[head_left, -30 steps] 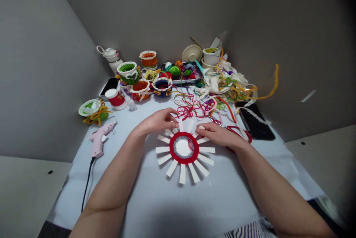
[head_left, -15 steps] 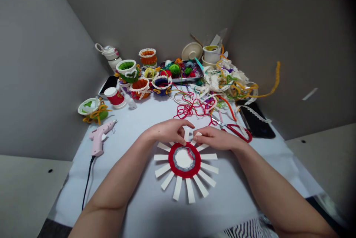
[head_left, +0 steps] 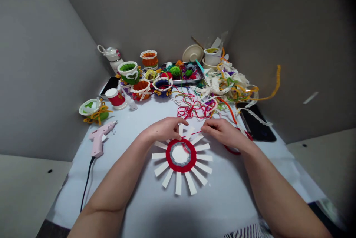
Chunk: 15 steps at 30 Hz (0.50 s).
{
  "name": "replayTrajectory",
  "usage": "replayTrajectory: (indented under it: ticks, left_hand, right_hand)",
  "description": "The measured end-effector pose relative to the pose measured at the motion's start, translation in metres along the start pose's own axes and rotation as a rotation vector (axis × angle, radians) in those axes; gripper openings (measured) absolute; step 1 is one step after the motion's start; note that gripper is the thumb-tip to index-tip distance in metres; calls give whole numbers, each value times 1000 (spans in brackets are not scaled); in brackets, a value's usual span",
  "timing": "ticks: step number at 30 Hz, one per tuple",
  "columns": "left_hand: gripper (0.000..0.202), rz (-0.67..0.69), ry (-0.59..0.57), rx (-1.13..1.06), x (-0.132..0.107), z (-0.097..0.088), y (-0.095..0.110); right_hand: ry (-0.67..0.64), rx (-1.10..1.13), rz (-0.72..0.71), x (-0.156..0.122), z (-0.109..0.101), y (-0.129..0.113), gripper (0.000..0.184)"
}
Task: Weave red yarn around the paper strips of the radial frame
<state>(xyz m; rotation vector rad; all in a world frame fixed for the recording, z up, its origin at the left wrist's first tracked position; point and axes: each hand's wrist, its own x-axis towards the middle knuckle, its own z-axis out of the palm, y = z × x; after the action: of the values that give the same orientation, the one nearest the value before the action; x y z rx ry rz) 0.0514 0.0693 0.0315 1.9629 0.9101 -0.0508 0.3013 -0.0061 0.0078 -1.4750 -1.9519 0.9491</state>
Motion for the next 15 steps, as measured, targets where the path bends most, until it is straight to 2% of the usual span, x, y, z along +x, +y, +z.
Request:
replayTrajectory:
  ticks: [3, 7, 11, 15]
  left_hand:
    - [62, -4, 11, -15, 1, 0, 0]
    - [59, -5, 51, -65, -1, -4, -4]
    - [50, -4, 127, -167, -3, -11, -10]
    - [42, -12, 228, -304, 0, -15, -14]
  right_hand:
    - [80, 18, -79, -2, 1, -10, 39]
    - [86, 17, -147, -4, -1, -16, 36]
    - [48, -25, -84, -1, -1, -11, 42]
    - [-78, 10, 33, 4, 6, -3, 50]
